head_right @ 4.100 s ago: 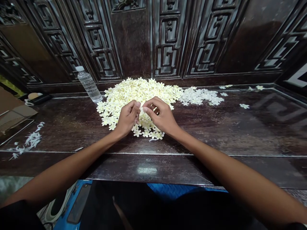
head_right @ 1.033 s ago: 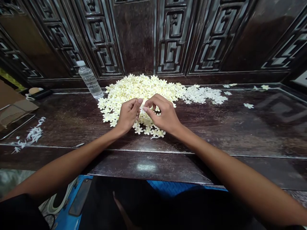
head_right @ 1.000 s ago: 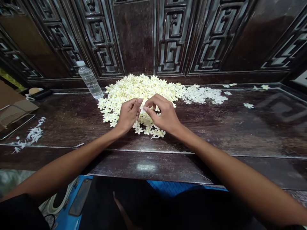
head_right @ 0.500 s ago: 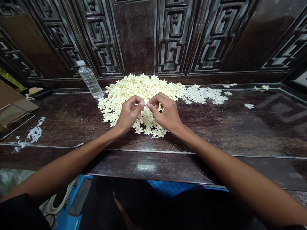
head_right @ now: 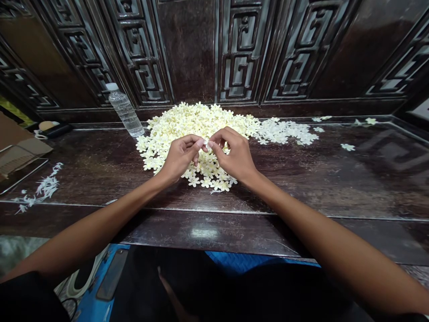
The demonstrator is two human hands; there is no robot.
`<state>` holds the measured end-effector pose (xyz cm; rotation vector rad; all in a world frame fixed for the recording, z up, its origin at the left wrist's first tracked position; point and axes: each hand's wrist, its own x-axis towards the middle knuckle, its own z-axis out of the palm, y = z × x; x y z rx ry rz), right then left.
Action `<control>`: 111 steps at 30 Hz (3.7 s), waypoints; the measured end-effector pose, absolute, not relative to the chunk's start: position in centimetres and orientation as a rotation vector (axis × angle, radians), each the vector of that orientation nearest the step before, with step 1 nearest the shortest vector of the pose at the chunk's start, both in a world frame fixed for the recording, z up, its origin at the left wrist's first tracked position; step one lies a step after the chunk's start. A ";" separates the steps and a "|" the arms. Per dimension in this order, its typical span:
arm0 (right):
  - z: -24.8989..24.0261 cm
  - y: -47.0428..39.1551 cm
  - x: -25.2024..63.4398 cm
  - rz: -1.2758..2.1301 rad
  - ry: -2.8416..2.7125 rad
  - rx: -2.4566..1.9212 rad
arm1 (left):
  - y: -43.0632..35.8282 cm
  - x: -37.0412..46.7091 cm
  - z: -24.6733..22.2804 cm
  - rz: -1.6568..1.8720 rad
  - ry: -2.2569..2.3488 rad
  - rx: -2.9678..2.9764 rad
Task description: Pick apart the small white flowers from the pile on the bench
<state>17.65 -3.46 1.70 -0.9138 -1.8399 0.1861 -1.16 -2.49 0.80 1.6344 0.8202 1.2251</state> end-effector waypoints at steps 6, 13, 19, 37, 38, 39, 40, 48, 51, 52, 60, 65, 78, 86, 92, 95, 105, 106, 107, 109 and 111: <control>1.6 -3.3 17.7 0.193 -1.861 -0.918 | -2.5 -1.2 0.8 1.209 0.799 1.621; 1.7 -3.4 17.6 0.200 -1.877 -0.894 | -2.3 -1.2 0.4 1.167 0.731 1.522; 1.6 -3.3 17.7 0.245 -1.889 -0.878 | -2.5 -1.2 0.7 1.144 0.743 1.516; 1.5 -3.1 17.9 0.309 -1.866 -0.889 | -2.3 -1.0 0.3 1.242 0.752 1.562; 1.5 -3.1 17.9 0.306 -1.866 -0.886 | -2.2 -1.0 0.3 1.244 0.744 1.560; 1.5 -3.1 17.9 0.305 -1.865 -0.885 | -2.2 -1.1 0.2 1.250 0.733 1.552; 1.5 -3.1 17.9 0.307 -1.863 -0.883 | -2.2 -1.1 0.2 1.257 0.721 1.541; 1.4 -3.2 17.8 0.415 -1.840 -0.856 | -2.2 -1.0 0.2 1.264 0.666 1.446; 1.4 -3.3 17.7 0.452 -1.835 -0.838 | -2.2 -1.0 0.2 1.259 0.700 1.440; 1.4 -3.3 17.7 0.460 -1.834 -0.835 | -2.2 -1.0 0.2 1.256 0.711 1.442; 1.4 -3.3 17.7 0.456 -1.827 -0.830 | -2.2 -1.0 0.3 1.247 0.705 1.450; 1.4 -3.3 17.7 0.448 -1.834 -0.814 | -2.1 -1.0 0.2 1.242 0.710 1.445; 1.4 -3.4 17.6 0.502 -1.832 -0.803 | -2.1 -1.0 0.3 1.215 0.669 1.425; 1.5 -4.2 17.0 0.334 -1.863 -0.887 | -2.5 -0.8 0.3 1.347 0.745 1.566; 1.4 -4.4 16.9 0.190 -1.871 -0.944 | -2.8 -0.8 0.5 1.378 0.819 1.589; 1.5 -4.3 17.1 0.187 -1.839 -0.983 | -2.9 -0.7 0.5 1.363 0.849 1.579; 1.3 -2.2 18.6 0.655 -1.414 -0.978 | -1.9 -1.4 0.2 1.410 0.961 1.465; 1.2 -2.2 18.6 0.776 -1.393 -0.926 | -2.1 -1.4 0.2 1.401 0.970 1.455; 1.2 -2.1 18.5 0.891 -1.393 -0.879 | -2.2 -1.3 0.2 1.388 0.971 1.450; 1.0 -2.3 18.1 1.058 -1.440 -0.807 | -2.4 -1.2 0.3 1.364 0.948 1.450; 0.8 -2.6 17.7 1.124 -1.485 -0.760 | -2.5 -1.1 0.3 1.344 0.911 1.456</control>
